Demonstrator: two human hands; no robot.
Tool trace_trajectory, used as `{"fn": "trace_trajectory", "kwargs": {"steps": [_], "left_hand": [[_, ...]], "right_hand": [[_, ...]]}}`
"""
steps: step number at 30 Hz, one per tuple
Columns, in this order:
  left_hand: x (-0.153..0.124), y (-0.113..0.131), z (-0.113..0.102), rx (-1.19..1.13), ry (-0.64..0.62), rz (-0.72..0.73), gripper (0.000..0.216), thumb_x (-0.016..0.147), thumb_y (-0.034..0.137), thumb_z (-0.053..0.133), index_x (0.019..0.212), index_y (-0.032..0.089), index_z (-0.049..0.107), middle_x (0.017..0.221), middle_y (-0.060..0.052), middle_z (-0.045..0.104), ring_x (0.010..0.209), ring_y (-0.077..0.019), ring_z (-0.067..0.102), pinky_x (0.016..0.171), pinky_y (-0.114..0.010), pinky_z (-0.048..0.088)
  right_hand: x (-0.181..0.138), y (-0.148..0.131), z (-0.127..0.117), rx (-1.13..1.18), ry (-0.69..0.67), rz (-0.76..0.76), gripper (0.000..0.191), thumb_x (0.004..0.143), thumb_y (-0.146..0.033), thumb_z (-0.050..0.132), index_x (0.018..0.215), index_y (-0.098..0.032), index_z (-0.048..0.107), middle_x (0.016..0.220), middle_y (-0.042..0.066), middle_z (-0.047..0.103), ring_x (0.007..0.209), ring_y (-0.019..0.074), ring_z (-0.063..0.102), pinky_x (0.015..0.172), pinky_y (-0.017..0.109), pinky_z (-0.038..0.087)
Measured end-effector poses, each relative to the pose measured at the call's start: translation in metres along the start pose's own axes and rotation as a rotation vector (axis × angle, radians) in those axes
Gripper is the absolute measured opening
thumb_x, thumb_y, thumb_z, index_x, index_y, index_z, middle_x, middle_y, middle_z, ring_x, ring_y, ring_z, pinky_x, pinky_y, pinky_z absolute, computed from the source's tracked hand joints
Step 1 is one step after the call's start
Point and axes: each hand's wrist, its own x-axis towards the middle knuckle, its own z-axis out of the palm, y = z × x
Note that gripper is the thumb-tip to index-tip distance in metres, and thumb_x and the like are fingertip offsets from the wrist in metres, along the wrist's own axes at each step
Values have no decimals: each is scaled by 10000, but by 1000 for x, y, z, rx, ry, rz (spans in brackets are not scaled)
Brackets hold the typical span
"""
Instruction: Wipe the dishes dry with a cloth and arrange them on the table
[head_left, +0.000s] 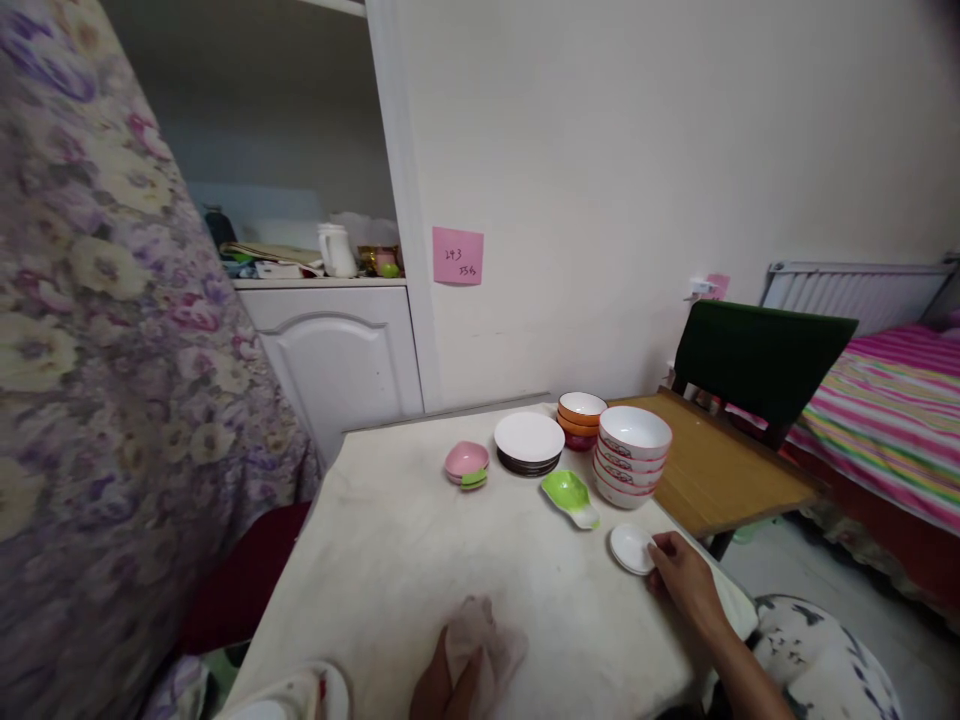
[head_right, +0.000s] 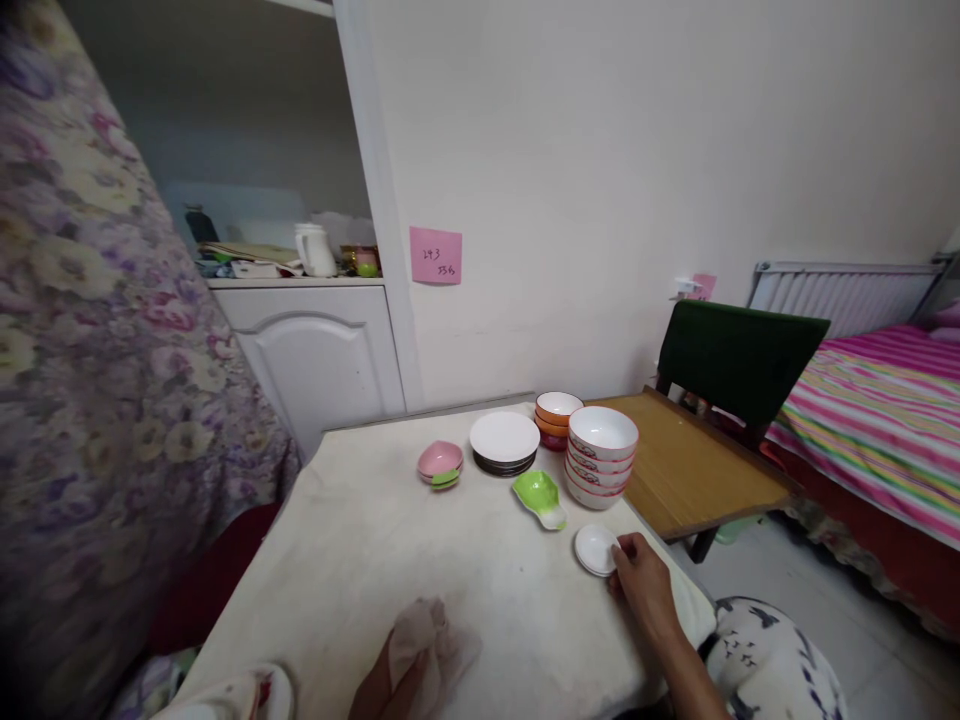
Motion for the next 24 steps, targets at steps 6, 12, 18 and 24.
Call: {"fn": "trace_trajectory", "kwargs": {"steps": [6,12,18,24], "left_hand": [[7,-19,-2,106,-5,14,576,774,462,571,1242,130,536,1320,-130,572,1274,-283,466,1122,-426,269],[3,-13,0,140,-18,10,536,827,419,495,1288,145,487,1363,-85,538,1303,-245,432,1139,-392,239],[-4,-9,2,166,-62,85,457,840,327,481,1261,150,502,1305,-89,593,1221,-226,525,1067,-369,362],[-5,-7,2,157,-75,105,410,837,268,510,1235,172,530,1276,-79,616,1200,-207,535,1042,-322,377]], "right_hand": [[7,6,-3,-119,83,-107,256,779,-433,414,705,-220,536,683,58,660,711,242,612,682,342,410],[7,8,-4,-148,125,-131,282,785,-436,405,781,-205,567,764,78,663,731,244,611,682,343,434],[-11,-20,-4,-96,121,-144,378,802,-521,415,951,-207,566,894,81,658,659,218,595,651,354,454],[-77,-143,49,187,-319,-403,240,846,-423,455,873,-209,561,701,-8,593,569,144,531,532,253,410]]}}
